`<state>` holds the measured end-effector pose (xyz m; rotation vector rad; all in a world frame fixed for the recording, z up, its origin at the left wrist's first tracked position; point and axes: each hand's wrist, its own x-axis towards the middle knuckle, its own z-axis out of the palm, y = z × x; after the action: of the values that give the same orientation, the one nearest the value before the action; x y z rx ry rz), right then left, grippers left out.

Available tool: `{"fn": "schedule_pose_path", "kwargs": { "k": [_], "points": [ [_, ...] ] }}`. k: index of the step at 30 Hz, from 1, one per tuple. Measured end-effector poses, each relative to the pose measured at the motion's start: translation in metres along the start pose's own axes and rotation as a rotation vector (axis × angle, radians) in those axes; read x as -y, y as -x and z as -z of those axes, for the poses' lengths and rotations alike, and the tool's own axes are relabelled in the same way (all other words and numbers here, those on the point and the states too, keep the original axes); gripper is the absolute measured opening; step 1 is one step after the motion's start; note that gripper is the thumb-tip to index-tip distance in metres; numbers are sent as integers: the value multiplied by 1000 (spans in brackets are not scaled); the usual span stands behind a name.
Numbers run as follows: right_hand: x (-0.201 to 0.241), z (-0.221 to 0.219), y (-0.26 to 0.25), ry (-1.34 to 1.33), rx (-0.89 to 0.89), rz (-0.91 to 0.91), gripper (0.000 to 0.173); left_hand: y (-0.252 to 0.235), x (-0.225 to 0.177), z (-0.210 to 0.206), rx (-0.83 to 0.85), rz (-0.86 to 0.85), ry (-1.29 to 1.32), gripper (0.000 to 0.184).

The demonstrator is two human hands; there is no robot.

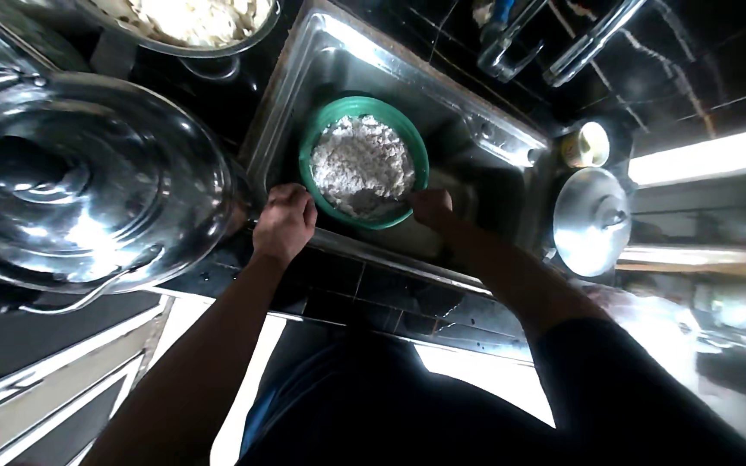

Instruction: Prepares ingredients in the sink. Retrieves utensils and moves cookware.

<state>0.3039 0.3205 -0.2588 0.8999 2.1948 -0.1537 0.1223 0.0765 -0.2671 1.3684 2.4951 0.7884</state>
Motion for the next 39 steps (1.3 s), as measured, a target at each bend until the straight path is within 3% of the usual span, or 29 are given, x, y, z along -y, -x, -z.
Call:
{"fn": "schedule_pose_path", "kwargs": {
  "k": [3,5,7,12,18,22,26,30,33,39],
  "points": [
    [12,40,25,123,-50,8,27,0,2,-1,-1,-15,-4,25],
    [13,64,45,105,-89,-35,24,0,2,-1,13,-6,8,25],
    [6,66,44,73,-92,-97,26,0,3,-1,21,7,11,26],
    [0,24,6,43,-8,-117,34,0,1,0,7,5,2,25],
    [3,89,57,51,-94,-190,26,1,2,0,2,7,28,24],
    [-22,110,32,-116,-272,-142,44,1,0,3,30,6,14,23],
    [-20,90,-38,-342,-339,-141,49,0,1,3,49,6,15,24],
    [18,24,-71,-460,-167,-110,50,-1,-1,4,99,48,0,24],
    [23,6,-53,-367,-87,-1,61,-1,-2,6,127,51,-14,25],
    [3,78,22,-238,-169,-29,43,-1,-2,5,88,19,-1,24]
  ]
}}
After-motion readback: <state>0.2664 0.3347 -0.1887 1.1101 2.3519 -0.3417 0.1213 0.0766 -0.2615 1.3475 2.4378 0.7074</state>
